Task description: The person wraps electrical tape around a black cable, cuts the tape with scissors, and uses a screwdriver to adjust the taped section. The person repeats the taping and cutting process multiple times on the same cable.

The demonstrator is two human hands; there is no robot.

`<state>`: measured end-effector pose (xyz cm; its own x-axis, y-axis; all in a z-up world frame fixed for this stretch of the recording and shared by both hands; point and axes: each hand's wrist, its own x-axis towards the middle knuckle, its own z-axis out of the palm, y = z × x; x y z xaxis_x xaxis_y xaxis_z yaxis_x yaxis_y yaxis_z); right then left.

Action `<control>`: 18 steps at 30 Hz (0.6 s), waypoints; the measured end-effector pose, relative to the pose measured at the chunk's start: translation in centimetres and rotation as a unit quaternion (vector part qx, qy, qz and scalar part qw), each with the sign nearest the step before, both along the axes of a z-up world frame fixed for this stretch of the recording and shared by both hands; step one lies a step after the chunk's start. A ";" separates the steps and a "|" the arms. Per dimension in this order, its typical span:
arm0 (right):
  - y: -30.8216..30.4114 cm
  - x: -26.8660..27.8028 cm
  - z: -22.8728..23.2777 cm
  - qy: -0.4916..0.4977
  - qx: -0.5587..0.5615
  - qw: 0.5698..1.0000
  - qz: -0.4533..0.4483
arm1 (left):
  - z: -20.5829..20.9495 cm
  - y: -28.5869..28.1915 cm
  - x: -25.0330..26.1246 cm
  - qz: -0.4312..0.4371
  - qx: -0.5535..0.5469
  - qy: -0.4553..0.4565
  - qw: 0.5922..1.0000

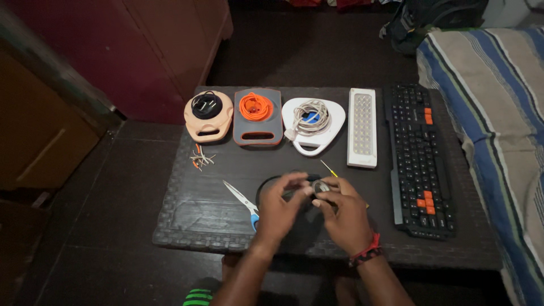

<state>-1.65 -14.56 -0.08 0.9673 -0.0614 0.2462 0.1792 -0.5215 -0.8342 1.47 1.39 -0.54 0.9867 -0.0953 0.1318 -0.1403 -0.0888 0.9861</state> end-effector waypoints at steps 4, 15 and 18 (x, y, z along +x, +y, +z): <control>-0.1 -0.3 0.1 -0.029 -0.006 0.999 0.018 | -0.7 -0.6 -0.7 0.036 -0.009 -0.007 0.999; 0.4 -0.1 0.6 -0.039 -0.001 0.999 0.019 | -0.5 -1.2 -0.8 0.082 0.014 -0.019 0.996; 0.4 -0.1 0.5 -0.047 -0.040 0.998 0.017 | -0.2 -1.1 -1.0 0.076 0.016 -0.012 0.997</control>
<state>-1.78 -14.17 0.46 0.9407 -0.0052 0.3391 0.2741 -0.5772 -0.7692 0.51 0.32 -0.76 0.9866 0.0504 0.1553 -0.1468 -0.1423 0.9789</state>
